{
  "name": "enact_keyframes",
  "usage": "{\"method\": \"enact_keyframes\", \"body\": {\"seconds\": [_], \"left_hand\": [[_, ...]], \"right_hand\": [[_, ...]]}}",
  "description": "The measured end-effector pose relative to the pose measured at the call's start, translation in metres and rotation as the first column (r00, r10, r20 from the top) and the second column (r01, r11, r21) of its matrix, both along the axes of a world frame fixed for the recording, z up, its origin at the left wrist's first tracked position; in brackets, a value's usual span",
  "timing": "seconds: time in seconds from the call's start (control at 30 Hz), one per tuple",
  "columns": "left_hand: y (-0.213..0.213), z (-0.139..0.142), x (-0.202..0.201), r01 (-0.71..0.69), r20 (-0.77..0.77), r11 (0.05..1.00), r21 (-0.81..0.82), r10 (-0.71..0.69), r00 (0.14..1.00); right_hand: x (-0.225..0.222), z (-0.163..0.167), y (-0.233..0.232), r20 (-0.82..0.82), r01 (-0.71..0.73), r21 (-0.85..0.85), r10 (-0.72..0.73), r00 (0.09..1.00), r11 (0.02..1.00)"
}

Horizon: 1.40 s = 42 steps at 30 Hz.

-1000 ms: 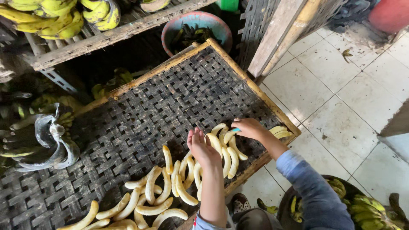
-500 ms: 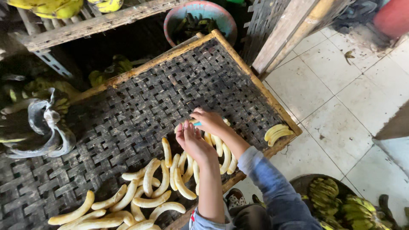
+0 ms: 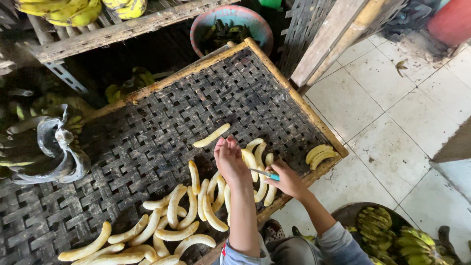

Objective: The person sits on the floor in front of a woven bamboo tray covered with peeled bananas. They pick up bananas one at a time, use a small knife to trim the tips, and place the trimmed bananas into a pile at the edge of the tray.

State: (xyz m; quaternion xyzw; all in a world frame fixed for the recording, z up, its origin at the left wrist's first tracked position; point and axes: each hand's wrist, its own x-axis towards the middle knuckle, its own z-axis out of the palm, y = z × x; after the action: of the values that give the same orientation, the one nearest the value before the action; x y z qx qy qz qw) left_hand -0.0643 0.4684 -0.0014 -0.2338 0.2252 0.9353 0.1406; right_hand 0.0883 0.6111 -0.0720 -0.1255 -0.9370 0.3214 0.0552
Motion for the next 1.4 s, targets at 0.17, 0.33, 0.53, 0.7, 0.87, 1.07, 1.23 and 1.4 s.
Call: {"method": "enact_keyframes", "body": {"seconds": [0.17,0.33,0.53,0.7,0.87,1.07,1.23,1.4], "left_hand": [[0.009,-0.003,-0.001,0.142,-0.141,0.988,-0.057,-0.149,0.979],[0.016,0.003,0.007,0.331,-0.255,0.91,-0.248,-0.391,0.884],[0.005,0.024,0.006,0.364,-0.515,0.863,-0.349,-0.502,0.695],[0.001,0.054,0.015,0.456,-0.612,0.889,-0.052,-0.388,0.689],[-0.01,0.065,0.009,0.284,-0.469,0.939,0.194,-0.165,0.868],[-0.014,0.055,0.003,0.018,-0.351,0.984,0.175,0.045,0.935],[-0.01,0.048,0.003,-0.141,-0.356,0.98,0.141,0.183,0.916],[-0.015,0.044,0.001,-0.124,-0.354,0.97,0.208,0.193,0.915]], "right_hand": [[0.005,0.008,-0.007,0.129,0.031,-0.055,-0.023,0.991,0.998],[-0.018,0.044,0.014,0.138,0.058,-0.093,-0.045,0.989,0.994],[-0.056,0.171,0.022,0.114,-0.041,0.012,0.039,0.993,0.999],[-0.102,0.241,-0.018,0.008,-0.212,-0.154,0.216,0.976,0.965],[-0.103,0.233,-0.063,-0.491,-0.206,0.126,0.242,0.837,0.97],[-0.04,0.191,-0.079,-0.394,-0.13,-0.092,0.083,0.915,0.987],[-0.004,0.177,-0.1,-0.253,0.034,-0.105,-0.06,0.966,0.994],[0.004,0.181,-0.106,-0.321,-0.06,0.149,0.106,0.941,0.987]]}}
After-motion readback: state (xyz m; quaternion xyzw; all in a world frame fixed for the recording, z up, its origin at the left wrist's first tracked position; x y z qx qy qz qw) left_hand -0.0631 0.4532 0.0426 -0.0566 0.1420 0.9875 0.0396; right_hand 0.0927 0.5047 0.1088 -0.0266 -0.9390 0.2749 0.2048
